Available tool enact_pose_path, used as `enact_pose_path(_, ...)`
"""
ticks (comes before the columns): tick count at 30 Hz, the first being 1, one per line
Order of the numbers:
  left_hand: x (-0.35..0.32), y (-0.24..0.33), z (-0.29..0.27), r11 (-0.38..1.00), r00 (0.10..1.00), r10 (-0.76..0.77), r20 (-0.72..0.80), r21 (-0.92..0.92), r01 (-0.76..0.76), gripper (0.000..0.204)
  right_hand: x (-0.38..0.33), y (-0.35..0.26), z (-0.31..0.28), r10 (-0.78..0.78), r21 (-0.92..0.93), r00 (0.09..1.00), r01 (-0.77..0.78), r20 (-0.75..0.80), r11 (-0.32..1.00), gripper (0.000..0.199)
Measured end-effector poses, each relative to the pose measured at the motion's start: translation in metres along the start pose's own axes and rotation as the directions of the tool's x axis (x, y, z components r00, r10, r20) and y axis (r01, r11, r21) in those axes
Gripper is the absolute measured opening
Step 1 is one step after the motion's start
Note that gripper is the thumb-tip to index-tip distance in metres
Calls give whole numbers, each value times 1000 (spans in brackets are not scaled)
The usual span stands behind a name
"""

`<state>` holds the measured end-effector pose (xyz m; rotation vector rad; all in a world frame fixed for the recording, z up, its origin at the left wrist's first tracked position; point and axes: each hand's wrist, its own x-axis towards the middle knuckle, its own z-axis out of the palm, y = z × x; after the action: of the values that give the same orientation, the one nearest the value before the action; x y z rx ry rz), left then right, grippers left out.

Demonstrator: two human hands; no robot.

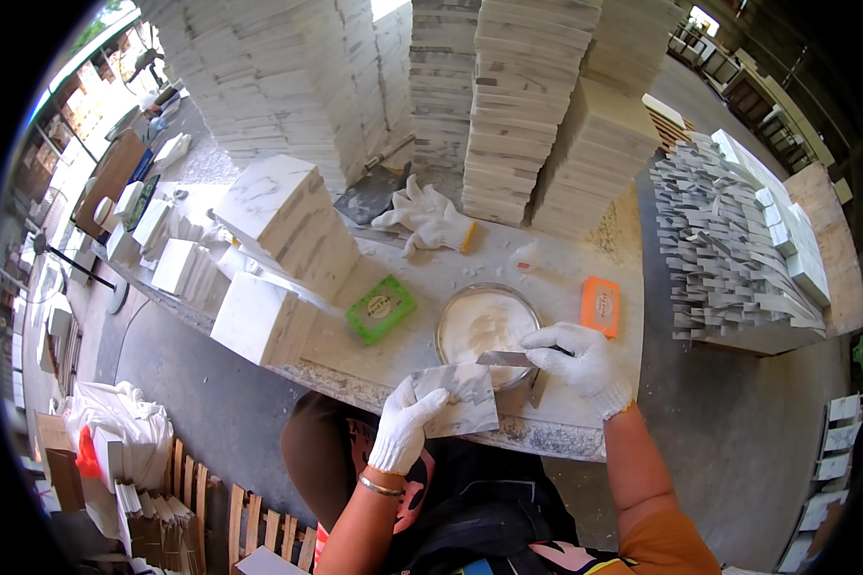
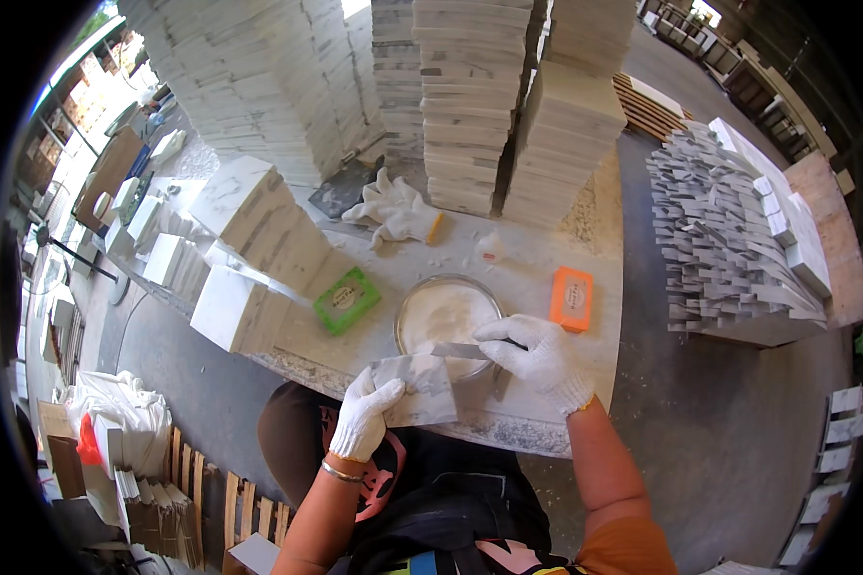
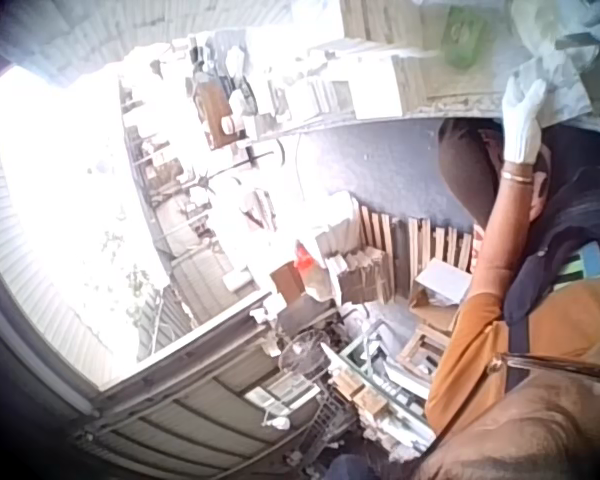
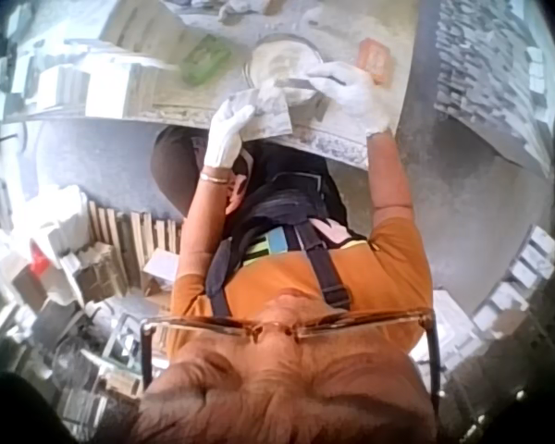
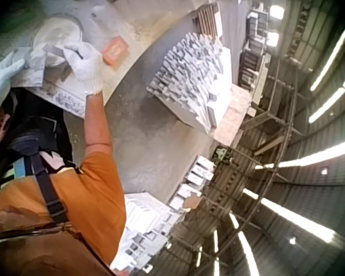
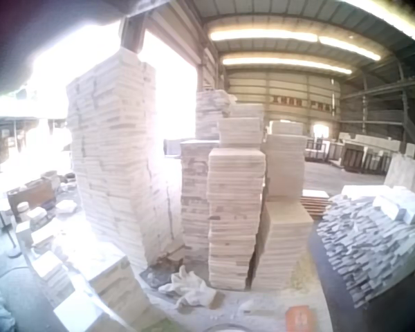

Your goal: The person repeatedly scrapes the edges of small white stone tiles with a metal scraper, then rubs the edges with an orange sanding block. The person applies a white paste from a metal bowl onto the tile edges using the scraper and continues to sand and scrape the edges. Finished tiles are stacked on the table.

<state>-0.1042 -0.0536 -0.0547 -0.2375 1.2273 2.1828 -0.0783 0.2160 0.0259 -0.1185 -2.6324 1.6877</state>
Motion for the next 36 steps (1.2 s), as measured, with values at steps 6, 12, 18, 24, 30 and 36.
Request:
enact_pose_path(6,1,-2,-2,1000,1000,9,3,1,-9,38,-4,7,-7,77,29,997,-77,-15,997,18)
enact_pose_path(12,2,-2,-2,1000,1000,4,-6,4,-4,37,3,3,-19,164,-37,983,-167,-87,985,20)
enact_pose_path(18,-1,5,3,1000,1000,-19,10,-24,19,36,30,24,-19,91,-332,993,-109,-69,937,26)
enact_pose_path(24,-1,5,3,1000,1000,-13,-7,-22,13,36,88,34,-29,-76,-493,944,-98,-321,865,53)
enact_pose_path(30,-6,16,12,999,999,-31,-19,-11,31,34,141,56,-29,-32,-446,994,-19,-107,895,53)
enact_pose_path(36,-1,9,10,1000,999,-16,-29,-27,16,34,146,65,-25,-44,-254,998,33,-38,967,40)
